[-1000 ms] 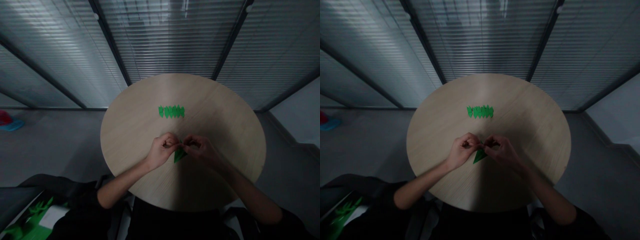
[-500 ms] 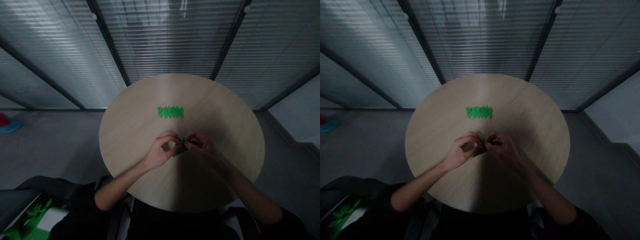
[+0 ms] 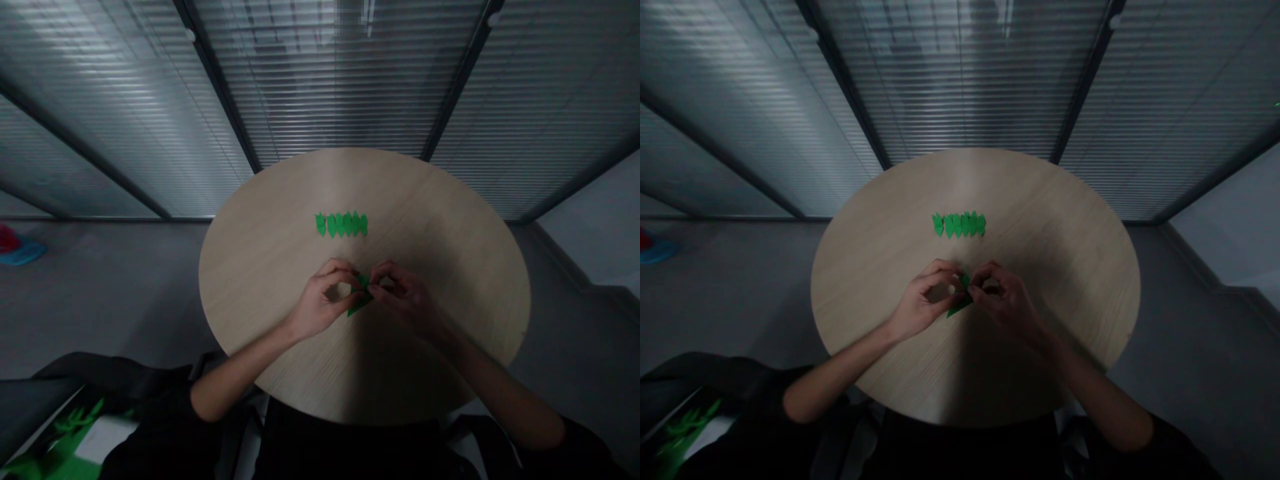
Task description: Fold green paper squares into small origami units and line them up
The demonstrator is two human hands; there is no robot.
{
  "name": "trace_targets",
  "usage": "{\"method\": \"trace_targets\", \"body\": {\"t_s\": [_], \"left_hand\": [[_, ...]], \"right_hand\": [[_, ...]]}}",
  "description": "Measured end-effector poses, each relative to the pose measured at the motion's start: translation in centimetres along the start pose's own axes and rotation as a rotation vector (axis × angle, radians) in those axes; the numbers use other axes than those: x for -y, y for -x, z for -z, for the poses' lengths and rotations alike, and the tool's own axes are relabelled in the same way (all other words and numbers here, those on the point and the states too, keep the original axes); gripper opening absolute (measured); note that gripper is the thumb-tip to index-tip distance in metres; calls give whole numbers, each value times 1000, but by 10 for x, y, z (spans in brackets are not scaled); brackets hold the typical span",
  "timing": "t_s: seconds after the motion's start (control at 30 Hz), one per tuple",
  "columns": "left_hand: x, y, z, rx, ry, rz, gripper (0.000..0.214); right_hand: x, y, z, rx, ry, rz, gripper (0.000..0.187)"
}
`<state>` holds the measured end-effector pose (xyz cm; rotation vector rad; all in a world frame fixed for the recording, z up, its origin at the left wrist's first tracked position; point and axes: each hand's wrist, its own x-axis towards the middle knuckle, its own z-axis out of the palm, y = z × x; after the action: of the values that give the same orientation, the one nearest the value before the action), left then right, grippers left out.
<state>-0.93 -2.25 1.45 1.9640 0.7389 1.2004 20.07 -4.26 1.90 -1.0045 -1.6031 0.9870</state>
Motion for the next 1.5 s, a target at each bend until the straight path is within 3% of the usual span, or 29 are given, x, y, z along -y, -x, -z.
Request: {"method": "trace_targets", "body": {"t_s": [0.43, 0.73, 1.5], "left_hand": [[1, 1, 0, 84, 81, 55, 15], [2, 4, 2, 61, -20, -24, 2], [2, 3, -1, 51, -40, -32, 4]], "right_hand": [[3, 0, 1, -36, -53, 0, 8], [4, 3, -3, 53, -93, -14, 7], [3, 2, -5, -13, -110, -72, 10]]}}
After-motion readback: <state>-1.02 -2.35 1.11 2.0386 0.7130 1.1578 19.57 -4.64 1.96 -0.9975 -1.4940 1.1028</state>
